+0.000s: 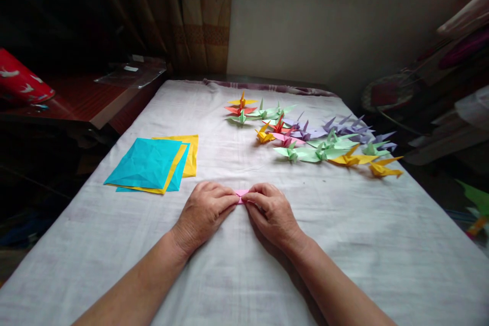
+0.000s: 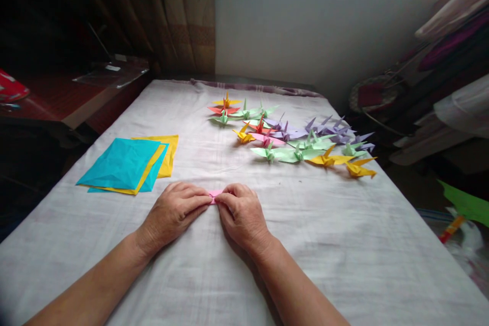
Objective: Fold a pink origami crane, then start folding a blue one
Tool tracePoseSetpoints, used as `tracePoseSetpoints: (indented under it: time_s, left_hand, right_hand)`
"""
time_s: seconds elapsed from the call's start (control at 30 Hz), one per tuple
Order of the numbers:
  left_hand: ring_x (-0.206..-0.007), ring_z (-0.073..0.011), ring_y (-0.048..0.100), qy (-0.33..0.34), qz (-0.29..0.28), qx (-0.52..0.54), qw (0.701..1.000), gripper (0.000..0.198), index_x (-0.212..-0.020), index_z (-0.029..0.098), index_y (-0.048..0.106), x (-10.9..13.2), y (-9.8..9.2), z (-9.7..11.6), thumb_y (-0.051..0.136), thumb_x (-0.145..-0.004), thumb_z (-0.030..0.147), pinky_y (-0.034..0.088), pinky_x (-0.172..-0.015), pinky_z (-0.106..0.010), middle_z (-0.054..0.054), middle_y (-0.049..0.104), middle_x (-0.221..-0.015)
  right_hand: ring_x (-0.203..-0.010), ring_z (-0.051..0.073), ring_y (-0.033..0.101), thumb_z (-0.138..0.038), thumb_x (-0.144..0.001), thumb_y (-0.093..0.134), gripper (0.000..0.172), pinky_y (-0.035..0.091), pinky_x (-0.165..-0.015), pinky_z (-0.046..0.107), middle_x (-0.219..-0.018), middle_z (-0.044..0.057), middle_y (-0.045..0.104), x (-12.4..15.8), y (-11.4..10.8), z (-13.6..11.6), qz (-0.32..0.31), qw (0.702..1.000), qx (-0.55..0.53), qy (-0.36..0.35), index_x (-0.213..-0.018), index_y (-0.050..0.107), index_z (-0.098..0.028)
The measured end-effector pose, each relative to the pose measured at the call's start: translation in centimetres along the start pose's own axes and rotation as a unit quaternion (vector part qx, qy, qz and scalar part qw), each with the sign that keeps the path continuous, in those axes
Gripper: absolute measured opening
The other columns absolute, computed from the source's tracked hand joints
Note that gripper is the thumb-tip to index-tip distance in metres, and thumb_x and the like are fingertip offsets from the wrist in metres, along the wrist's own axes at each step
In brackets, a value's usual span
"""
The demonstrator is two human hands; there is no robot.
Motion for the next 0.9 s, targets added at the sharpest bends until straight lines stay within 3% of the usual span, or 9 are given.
tracePoseSetpoints:
  time_s: [0.5,0.73,0.9]
  left_hand:
    - [-0.092,-0.0191,0.062,-0.015,0.017,0.016,1.0,0.018,-0.105,0.024,0.07,-0.18,-0.08,-0.26,0.054,-0.099,0.029,0.043,-0.084,-0.035,-0.001,0.074,-0.099]
    - [-0.082,-0.0197,0.063,-0.01,0.056,-0.022,0.998,0.019,-0.104,0.02,0.066,-0.15,-0.07,-0.28,0.049,-0.101,0.028,0.043,-0.079,-0.035,-0.003,0.073,-0.09]
    - [-0.085,-0.0203,0.063,-0.026,0.064,-0.019,0.997,0.017,-0.106,0.02,0.066,-0.05,0.37,-0.87,0.051,-0.099,0.025,0.044,-0.082,-0.035,-0.004,0.072,-0.093]
  right_hand:
    - [-0.084,0.02,0.059,-0.027,-0.091,0.061,0.011,0.042,-0.076,0.03,-0.091,0.005,0.066,-0.51,0.17,-0.37,-0.035,0.998,0.061,0.002,-0.093,0.071,-0.023]
    - [-0.078,0.019,0.059,-0.029,-0.094,0.057,0.017,0.04,-0.072,0.03,-0.083,0.004,0.066,-0.7,0.23,0.02,-0.015,0.996,0.089,0.015,-0.084,0.068,-0.022]
    - [-0.084,0.02,0.06,-0.025,-0.095,0.055,0.016,0.042,-0.076,0.031,-0.089,0.005,0.068,-0.74,-0.23,0.54,0.003,0.997,0.073,0.024,-0.093,0.071,-0.022]
Point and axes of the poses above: each hand's wrist, its own x-axis away from the middle knuckle, its own y-axis out of the palm, z = x × y, the point moved 9 cm from there along -x, towards the middle knuckle
